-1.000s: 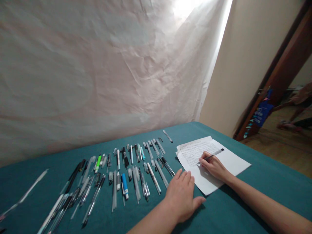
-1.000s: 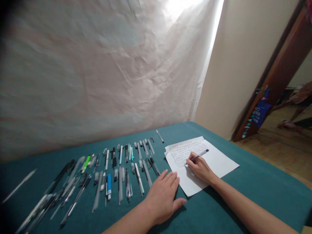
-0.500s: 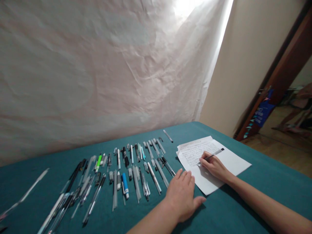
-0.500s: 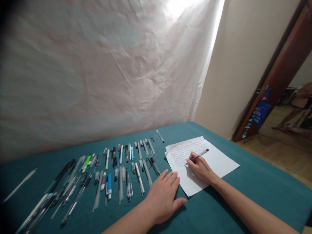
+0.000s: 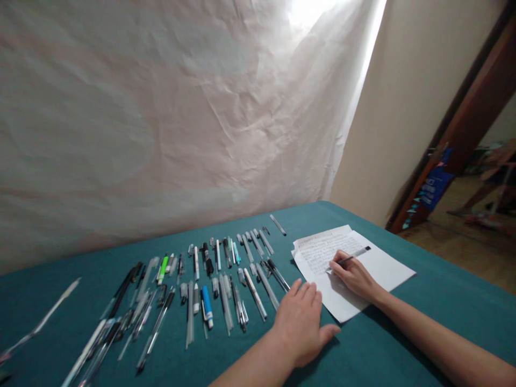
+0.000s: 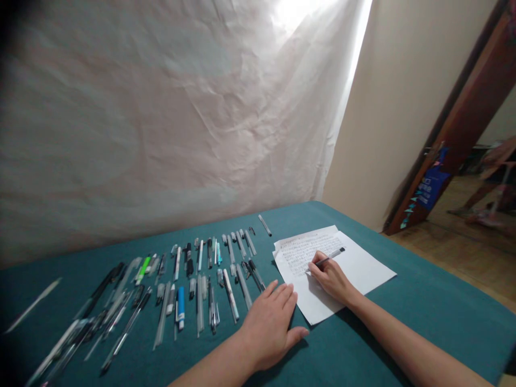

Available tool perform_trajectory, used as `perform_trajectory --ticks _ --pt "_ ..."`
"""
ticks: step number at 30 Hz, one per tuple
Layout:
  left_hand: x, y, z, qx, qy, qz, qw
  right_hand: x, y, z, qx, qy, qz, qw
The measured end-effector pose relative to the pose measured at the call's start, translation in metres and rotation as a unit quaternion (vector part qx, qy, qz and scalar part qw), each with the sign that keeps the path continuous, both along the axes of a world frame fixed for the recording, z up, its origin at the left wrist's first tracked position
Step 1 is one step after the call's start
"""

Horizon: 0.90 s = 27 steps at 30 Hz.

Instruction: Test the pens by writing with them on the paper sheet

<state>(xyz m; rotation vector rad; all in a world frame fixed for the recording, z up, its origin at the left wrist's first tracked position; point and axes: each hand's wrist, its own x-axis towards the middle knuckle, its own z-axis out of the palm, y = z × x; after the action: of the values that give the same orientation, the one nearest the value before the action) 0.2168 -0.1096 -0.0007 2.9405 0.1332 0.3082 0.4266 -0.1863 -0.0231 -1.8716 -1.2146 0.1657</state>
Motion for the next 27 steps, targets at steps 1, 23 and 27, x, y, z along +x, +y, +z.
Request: perform_trajectory --ticks 1,23,27 --pt "-0.0001 -0.0001 0.0003 0.001 0.001 0.0 1.0 -0.0004 0.0 -0.0001 0.002 0.001 0.0 1.0" --pt "0.0 -0.0011 -0.0009 -0.011 -0.002 0.003 1.0 0.0007 0.0001 -0.0002 0.005 -0.008 -0.003 1.0" --pt "-0.0026 0.0032 0.0032 -0.022 -0.013 0.005 1.0 0.0038 -0.0001 -0.0028 0.003 0.003 -0.03 1.0"
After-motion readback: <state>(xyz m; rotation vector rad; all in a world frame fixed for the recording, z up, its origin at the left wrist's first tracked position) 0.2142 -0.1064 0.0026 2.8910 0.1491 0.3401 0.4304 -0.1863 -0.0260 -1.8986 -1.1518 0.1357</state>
